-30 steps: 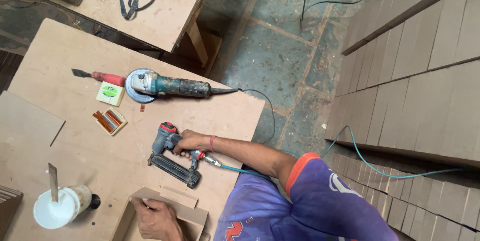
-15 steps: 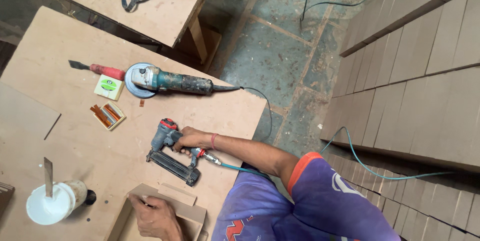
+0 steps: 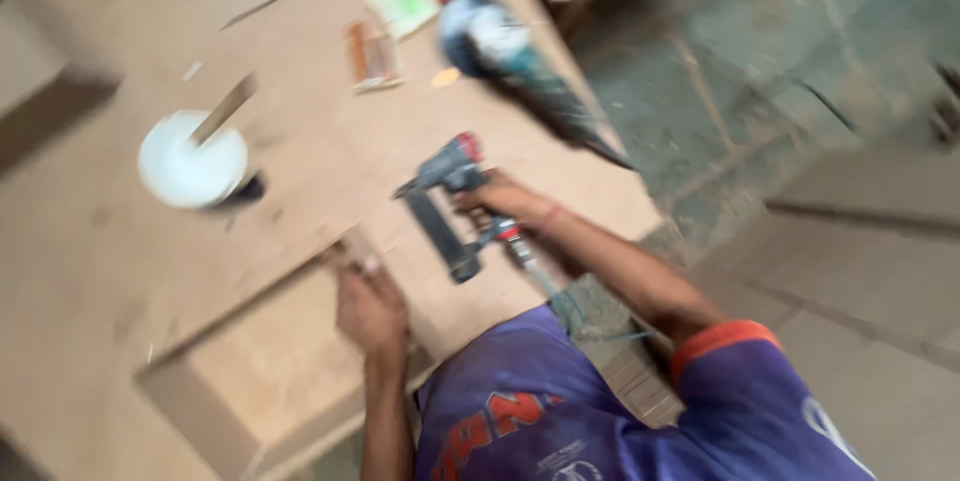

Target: The person assembles small wooden boxes by applying glue to the edges of cut pieces and joining them into rectangular frames. They use a pneumatic nail gun to fasten the joints, then place the completed boxes on a stack nearby. The process is repeated for multiple units.

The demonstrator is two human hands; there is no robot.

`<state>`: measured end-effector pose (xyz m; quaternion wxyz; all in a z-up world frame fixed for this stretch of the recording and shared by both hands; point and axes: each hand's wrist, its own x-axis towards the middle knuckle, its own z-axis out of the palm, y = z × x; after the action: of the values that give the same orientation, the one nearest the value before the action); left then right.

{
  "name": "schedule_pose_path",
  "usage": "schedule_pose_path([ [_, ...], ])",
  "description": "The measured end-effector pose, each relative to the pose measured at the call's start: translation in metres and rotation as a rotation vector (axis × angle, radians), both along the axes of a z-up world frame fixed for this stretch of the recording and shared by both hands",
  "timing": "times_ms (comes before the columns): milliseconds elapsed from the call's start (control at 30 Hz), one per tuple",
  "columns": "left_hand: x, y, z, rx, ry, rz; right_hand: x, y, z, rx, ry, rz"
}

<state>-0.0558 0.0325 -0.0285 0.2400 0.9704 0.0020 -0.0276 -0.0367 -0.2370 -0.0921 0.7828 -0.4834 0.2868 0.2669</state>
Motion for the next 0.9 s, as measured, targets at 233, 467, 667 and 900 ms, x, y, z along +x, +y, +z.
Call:
schedule_pose_path([
  [233,0.010,0.005,-0.007,-0.102,0.068,-0.002,0.087,-0.024,0.018,-0.005,0.125,0.429],
  [467,0.016,0.004,-0.006,-0.201,0.007,0.020,0.195,0.002,0.012,-0.113,0.244,0.814],
  [667,0.030,0.005,-0.004,-0.185,0.044,0.040,0.257,0.046,0.027,-0.272,0.203,1.213],
  [900,0.034,0.007,-0.008,-0.206,-0.056,-0.001,0.294,0.088,0.027,-0.369,0.163,1.499],
])
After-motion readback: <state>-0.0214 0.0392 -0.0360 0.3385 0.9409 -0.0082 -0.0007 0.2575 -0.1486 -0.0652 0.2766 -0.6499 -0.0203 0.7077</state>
